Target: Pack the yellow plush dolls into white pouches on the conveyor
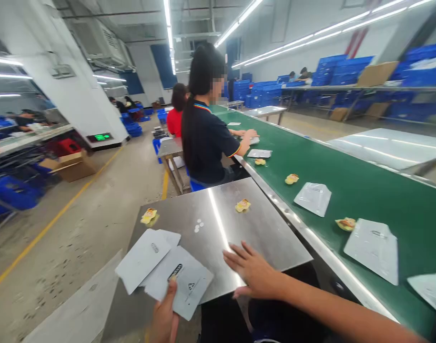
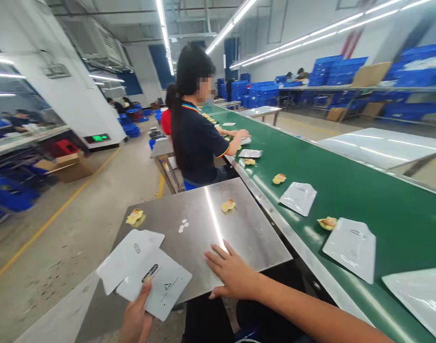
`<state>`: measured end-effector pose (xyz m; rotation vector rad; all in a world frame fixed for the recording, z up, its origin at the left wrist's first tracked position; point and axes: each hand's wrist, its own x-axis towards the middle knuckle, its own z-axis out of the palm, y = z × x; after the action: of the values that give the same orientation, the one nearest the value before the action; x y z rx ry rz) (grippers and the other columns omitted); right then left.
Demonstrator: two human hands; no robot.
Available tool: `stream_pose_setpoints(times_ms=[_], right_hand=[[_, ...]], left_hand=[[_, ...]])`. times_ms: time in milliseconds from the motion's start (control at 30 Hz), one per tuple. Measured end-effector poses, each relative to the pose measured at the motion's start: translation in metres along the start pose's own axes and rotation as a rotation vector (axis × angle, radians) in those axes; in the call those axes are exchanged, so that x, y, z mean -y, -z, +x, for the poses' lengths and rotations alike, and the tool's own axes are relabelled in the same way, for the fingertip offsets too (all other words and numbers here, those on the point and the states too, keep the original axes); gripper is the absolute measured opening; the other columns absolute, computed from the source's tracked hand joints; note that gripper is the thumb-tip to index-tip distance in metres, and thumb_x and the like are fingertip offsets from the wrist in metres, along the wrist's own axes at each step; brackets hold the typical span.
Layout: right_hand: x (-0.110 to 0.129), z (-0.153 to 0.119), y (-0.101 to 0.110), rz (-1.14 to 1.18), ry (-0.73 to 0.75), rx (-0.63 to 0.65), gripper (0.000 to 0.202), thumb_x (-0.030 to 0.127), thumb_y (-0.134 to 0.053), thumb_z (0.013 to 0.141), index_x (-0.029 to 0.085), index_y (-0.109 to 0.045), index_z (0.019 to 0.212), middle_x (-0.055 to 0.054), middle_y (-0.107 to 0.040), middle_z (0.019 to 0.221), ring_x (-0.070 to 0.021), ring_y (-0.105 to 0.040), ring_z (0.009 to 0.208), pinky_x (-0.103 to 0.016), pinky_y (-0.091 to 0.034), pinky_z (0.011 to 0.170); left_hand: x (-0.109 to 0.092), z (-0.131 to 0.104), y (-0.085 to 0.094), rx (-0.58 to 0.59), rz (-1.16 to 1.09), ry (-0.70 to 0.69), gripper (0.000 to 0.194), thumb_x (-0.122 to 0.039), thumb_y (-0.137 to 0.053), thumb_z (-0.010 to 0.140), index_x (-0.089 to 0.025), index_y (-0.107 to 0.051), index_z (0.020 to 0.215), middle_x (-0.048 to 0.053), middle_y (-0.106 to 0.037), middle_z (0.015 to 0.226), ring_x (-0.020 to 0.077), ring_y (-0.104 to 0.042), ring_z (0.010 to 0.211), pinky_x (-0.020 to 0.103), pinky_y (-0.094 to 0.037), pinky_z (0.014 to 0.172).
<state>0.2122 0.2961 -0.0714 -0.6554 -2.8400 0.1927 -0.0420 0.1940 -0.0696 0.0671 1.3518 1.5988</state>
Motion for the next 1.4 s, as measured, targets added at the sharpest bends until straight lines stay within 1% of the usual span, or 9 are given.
stream_pose_setpoints(times_ms=[167, 267, 400, 533, 833, 1000, 1133, 1233, 1400], right_hand=[[0.013, -0.036, -0.03, -0.021, 0.128, -0.271, 0.031, 0.025, -0.036, 0.098, 0.017, -0.058, 0.118, -0.005, -0.061, 0.122, -0.0156, -0.05, 0.121, -0.038, -0.03, 0.111], [0.016, -0.039, -0.029, 0.094, 0.072, -0.535, 0.024, 0.022, -0.041, 0.096, 0.019, -0.063, 0.101, -0.004, -0.07, 0.101, -0.0127, -0.061, 0.102, -0.033, -0.044, 0.099], [0.024, -0.05, 0.032, 0.327, -0.26, -0.791, 0.018, 0.025, -0.049, 0.092, 0.019, -0.066, 0.091, -0.005, -0.066, 0.086, -0.0133, -0.062, 0.082, -0.027, -0.052, 0.073], [0.037, -0.063, 0.105, 0.407, -0.441, -0.879, 0.009, 0.027, -0.06, 0.086, 0.021, -0.064, 0.092, -0.002, -0.064, 0.081, -0.0134, -0.061, 0.077, -0.027, -0.05, 0.072], [0.049, -0.084, 0.121, 0.226, -0.44, -0.721, 0.016, 0.03, -0.055, 0.089, 0.023, -0.069, 0.089, -0.002, -0.065, 0.085, -0.0143, -0.059, 0.081, -0.026, -0.049, 0.073], [-0.014, -0.151, 0.143, -0.083, -1.067, -0.667, 0.028, 0.036, -0.043, 0.094, 0.021, -0.066, 0.099, -0.006, -0.063, 0.1, -0.0172, -0.059, 0.091, -0.029, -0.047, 0.08], [-0.06, -0.217, 0.151, -0.291, -1.596, -0.291, 0.043, 0.05, -0.049, 0.087, 0.012, -0.065, 0.1, -0.017, -0.06, 0.1, -0.0265, -0.061, 0.09, -0.035, -0.046, 0.073], [-0.063, -0.235, 0.135, -0.283, -1.605, -0.167, 0.038, 0.048, -0.065, 0.077, 0.012, -0.066, 0.088, -0.017, -0.061, 0.094, -0.0292, -0.061, 0.089, -0.034, -0.045, 0.072], [-0.041, -0.236, 0.107, -0.263, -1.488, -0.184, 0.038, 0.031, -0.068, 0.077, 0.016, -0.055, 0.109, -0.013, -0.062, 0.099, -0.0271, -0.059, 0.095, -0.032, -0.041, 0.078]], left_hand=[[0.006, 0.013, -0.025, 0.124, 0.089, -0.071, 0.049, -0.035, -0.068, 0.077, -0.029, -0.054, 0.124, 0.005, -0.064, 0.121, 0.0295, -0.051, 0.122, 0.043, -0.051, 0.094], [0.018, 0.008, -0.052, 0.331, 0.188, -0.222, 0.046, -0.037, -0.071, 0.072, -0.023, -0.06, 0.115, 0.005, -0.069, 0.109, 0.0273, -0.059, 0.111, 0.038, -0.054, 0.088], [0.034, -0.015, -0.091, 0.55, 0.513, -0.293, 0.038, -0.038, -0.076, 0.064, -0.013, -0.068, 0.092, 0.005, -0.071, 0.082, 0.0234, -0.065, 0.081, 0.033, -0.052, 0.074], [0.047, -0.042, -0.125, 0.853, 0.873, -0.45, 0.028, -0.037, -0.07, 0.07, -0.017, -0.068, 0.089, 0.0, -0.067, 0.078, 0.0184, -0.059, 0.074, 0.028, -0.046, 0.068], [0.079, -0.064, -0.156, 1.069, 0.988, -0.552, 0.025, -0.036, -0.062, 0.076, -0.018, -0.065, 0.093, 0.0, -0.067, 0.08, 0.0186, -0.057, 0.075, 0.027, -0.043, 0.067], [0.088, -0.065, -0.163, 1.077, 0.955, -0.455, 0.028, -0.041, -0.065, 0.073, -0.017, -0.067, 0.088, 0.002, -0.07, 0.078, 0.0202, -0.06, 0.074, 0.029, -0.046, 0.068], [0.093, -0.064, -0.169, 1.107, 0.892, -0.347, 0.035, -0.042, -0.068, 0.07, -0.015, -0.068, 0.092, 0.004, -0.072, 0.083, 0.0227, -0.063, 0.079, 0.031, -0.048, 0.073], [0.096, -0.07, -0.177, 1.15, 0.846, -0.279, 0.034, -0.041, -0.069, 0.069, -0.014, -0.069, 0.091, 0.005, -0.072, 0.081, 0.0225, -0.063, 0.079, 0.031, -0.049, 0.073], [0.104, -0.084, -0.188, 1.17, 0.844, -0.224, 0.034, -0.038, -0.07, 0.068, -0.013, -0.069, 0.091, 0.006, -0.071, 0.082, 0.0225, -0.063, 0.08, 0.032, -0.048, 0.075]])
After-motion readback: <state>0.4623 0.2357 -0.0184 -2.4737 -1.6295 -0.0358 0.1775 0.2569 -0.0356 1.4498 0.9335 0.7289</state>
